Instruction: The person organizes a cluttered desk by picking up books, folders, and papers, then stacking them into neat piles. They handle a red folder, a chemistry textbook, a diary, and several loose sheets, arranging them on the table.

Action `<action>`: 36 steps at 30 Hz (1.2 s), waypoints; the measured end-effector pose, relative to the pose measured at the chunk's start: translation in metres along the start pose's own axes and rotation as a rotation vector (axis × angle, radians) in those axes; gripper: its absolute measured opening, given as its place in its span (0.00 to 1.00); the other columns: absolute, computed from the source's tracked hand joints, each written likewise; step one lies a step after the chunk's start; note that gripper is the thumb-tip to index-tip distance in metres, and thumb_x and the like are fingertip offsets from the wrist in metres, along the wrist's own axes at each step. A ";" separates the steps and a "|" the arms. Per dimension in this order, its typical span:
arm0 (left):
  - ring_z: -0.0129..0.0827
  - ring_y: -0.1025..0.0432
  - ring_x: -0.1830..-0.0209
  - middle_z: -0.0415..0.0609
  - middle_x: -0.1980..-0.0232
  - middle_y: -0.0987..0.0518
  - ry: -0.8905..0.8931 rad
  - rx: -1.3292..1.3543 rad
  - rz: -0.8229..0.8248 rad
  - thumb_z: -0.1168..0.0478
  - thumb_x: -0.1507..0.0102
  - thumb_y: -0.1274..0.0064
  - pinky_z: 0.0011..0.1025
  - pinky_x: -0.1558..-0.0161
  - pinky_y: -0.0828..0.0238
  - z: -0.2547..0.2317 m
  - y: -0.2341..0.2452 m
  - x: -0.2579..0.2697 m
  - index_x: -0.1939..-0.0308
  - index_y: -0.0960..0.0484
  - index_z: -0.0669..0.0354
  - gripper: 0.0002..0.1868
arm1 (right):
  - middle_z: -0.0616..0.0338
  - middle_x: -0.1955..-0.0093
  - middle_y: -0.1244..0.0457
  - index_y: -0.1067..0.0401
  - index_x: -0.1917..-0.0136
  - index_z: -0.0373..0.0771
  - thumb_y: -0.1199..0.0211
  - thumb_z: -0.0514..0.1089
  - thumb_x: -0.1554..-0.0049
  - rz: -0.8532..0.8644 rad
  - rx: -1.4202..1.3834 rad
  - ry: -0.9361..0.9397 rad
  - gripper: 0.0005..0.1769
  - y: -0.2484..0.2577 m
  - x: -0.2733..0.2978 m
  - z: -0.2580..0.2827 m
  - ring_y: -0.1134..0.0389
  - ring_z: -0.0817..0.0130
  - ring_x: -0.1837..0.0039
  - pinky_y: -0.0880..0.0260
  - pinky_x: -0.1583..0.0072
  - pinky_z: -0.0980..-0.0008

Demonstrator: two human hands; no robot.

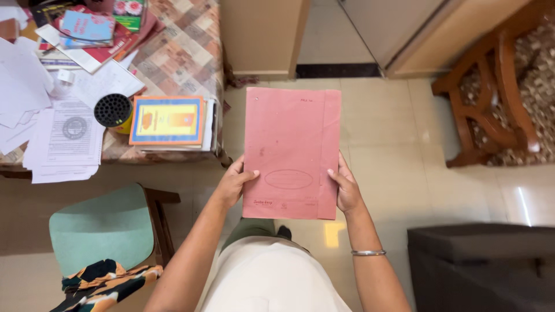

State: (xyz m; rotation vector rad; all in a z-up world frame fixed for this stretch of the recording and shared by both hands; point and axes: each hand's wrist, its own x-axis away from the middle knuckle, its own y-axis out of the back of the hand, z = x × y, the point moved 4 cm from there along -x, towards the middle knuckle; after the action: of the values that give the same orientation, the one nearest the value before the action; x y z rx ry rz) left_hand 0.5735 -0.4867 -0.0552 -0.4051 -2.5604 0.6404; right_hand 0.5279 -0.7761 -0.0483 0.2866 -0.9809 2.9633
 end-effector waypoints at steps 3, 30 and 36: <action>0.31 0.29 0.39 0.47 0.36 0.24 -0.049 0.004 -0.018 0.71 0.39 0.47 0.32 0.39 0.32 -0.014 0.009 -0.042 0.27 0.34 0.61 0.35 | 0.49 0.20 0.49 0.60 0.16 0.36 0.50 0.31 0.41 0.030 0.012 -0.032 0.43 0.002 -0.058 0.005 0.44 0.61 0.23 0.45 0.25 0.62; 0.28 0.28 0.36 0.47 0.33 0.25 -0.372 0.077 -0.563 0.74 0.38 0.51 0.25 0.39 0.30 -0.157 0.111 -0.292 0.23 0.42 0.56 0.38 | 0.47 0.28 0.39 0.49 0.18 0.38 0.46 0.26 0.43 0.512 0.414 -0.396 0.41 -0.064 -0.579 -0.006 0.36 0.60 0.34 0.35 0.33 0.64; 0.33 0.23 0.49 0.53 0.43 0.20 -0.322 0.205 -0.942 0.74 0.39 0.53 0.30 0.50 0.25 -0.139 0.115 -0.327 0.27 0.39 0.58 0.35 | 0.56 0.28 0.40 0.45 0.21 0.35 0.46 0.24 0.44 0.794 0.478 -0.417 0.38 -0.098 -0.660 -0.023 0.35 0.71 0.31 0.34 0.33 0.72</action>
State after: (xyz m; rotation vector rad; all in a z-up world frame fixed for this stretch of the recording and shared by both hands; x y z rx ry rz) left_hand 0.9398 -0.4640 -0.1240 0.9908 -2.5267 0.6014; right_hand 1.1790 -0.6502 -0.1235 0.6797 -0.4166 3.9729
